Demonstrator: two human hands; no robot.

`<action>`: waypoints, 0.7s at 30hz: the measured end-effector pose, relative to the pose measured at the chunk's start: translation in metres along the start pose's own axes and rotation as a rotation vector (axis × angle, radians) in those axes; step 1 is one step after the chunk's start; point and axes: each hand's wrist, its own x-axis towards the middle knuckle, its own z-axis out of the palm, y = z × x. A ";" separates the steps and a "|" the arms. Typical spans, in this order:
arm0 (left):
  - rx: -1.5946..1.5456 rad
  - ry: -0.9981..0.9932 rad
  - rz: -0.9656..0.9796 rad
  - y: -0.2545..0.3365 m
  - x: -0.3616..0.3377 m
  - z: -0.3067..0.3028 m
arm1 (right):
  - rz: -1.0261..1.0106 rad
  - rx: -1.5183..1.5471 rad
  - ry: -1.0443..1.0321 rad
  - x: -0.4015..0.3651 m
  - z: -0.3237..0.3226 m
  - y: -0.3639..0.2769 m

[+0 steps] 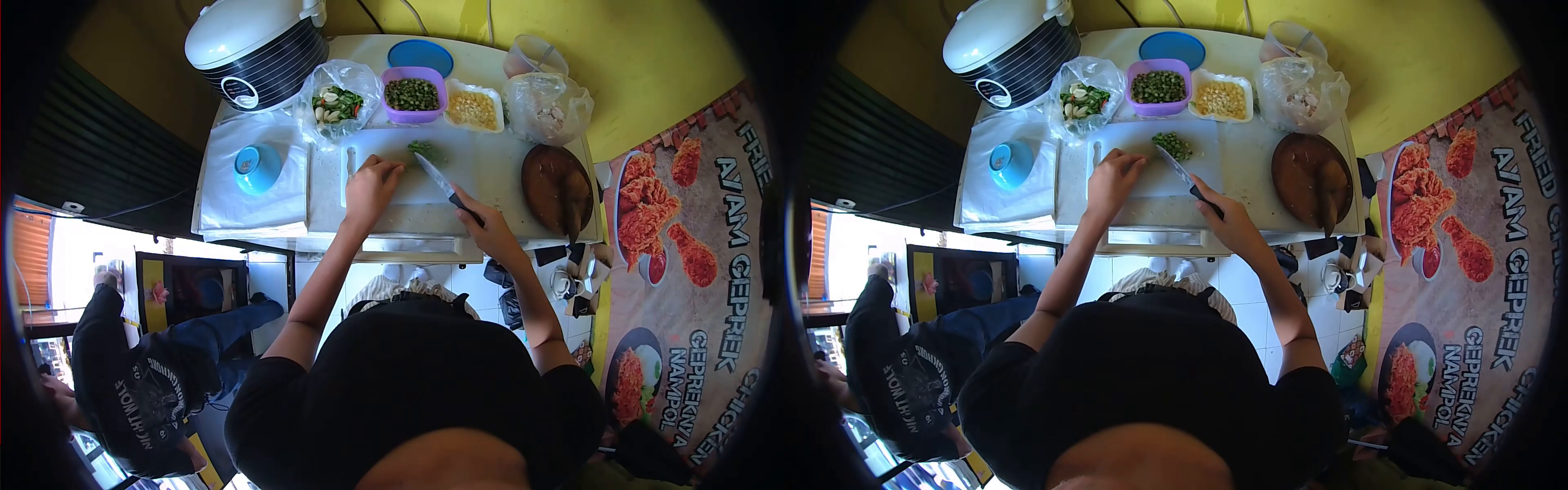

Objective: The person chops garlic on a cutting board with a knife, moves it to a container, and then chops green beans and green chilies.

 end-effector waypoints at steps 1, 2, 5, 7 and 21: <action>-0.017 -0.001 0.027 0.001 0.001 0.002 | -0.001 0.000 0.002 0.001 0.000 0.000; -0.034 -0.003 0.054 0.003 0.002 0.003 | 0.015 0.024 0.011 0.002 0.000 0.000; -0.083 0.010 -0.010 0.012 0.003 -0.007 | 0.006 0.043 0.016 0.006 0.008 0.000; -0.104 0.051 -0.003 0.005 0.007 -0.014 | -0.023 0.035 0.004 0.008 0.016 0.000; 0.276 -0.016 0.222 -0.060 0.110 -0.092 | 0.113 0.100 -0.073 0.022 0.000 0.003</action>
